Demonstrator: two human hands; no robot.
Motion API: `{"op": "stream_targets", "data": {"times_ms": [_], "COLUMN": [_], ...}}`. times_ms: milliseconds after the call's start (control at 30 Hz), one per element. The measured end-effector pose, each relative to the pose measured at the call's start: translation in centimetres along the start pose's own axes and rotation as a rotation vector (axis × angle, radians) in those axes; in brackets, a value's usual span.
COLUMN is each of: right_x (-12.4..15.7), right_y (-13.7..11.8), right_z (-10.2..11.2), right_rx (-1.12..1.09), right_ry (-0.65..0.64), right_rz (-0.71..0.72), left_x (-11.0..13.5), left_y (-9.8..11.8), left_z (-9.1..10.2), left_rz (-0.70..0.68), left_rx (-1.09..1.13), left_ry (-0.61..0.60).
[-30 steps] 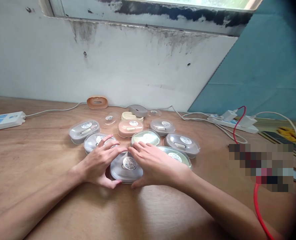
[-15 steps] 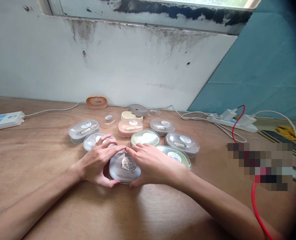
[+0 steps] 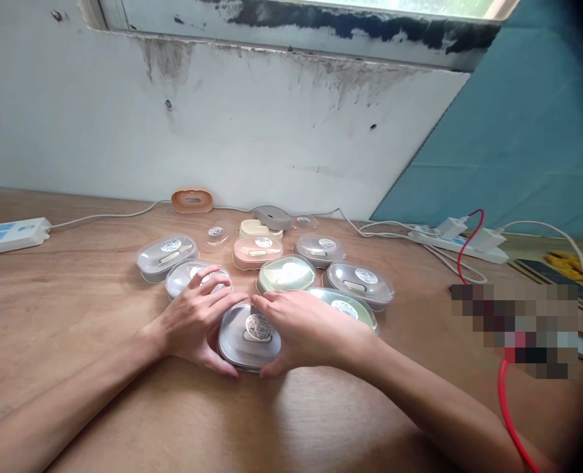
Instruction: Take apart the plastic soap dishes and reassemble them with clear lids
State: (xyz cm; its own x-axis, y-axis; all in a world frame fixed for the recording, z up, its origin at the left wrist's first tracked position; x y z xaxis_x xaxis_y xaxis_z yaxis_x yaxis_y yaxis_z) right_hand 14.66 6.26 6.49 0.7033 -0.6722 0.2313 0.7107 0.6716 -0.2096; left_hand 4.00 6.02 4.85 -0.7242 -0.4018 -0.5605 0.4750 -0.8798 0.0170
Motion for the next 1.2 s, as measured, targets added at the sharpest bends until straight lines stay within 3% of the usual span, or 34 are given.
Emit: {"op": "stream_targets", "data": {"times_ms": [333, 767, 1200], "right_x": [0.1, -0.1, -0.4], "right_y": [0.1, -0.2, -0.1], "right_z": [0.1, -0.8, -1.1], "right_rx": [-0.023, -0.002, 0.052], "right_ry": [0.002, -0.015, 0.029], "right_rz": [0.024, -0.055, -0.001], "left_x": [0.0, 0.0, -0.8], "left_y": [0.2, -0.1, 0.3], "left_z": [0.0, 0.0, 0.3], "left_rz": [-0.020, 0.020, 0.039], "left_rx": [-0.015, 0.096, 0.153], "left_ry": [0.009, 0.027, -0.012]}}
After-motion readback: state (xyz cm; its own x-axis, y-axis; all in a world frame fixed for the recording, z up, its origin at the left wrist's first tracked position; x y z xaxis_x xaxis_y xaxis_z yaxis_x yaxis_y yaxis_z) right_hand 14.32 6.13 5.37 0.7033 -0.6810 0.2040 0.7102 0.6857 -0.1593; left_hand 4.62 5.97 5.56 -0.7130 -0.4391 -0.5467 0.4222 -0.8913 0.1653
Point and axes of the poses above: each hand's wrist, its own x-axis away from the middle knuckle, its own z-axis out of the back of the hand, y = z × x, the point moved 9 cm from there along -x, towards the middle knuckle, and after that the axes turned 3 degrees about -x, right-handed, at the moved point
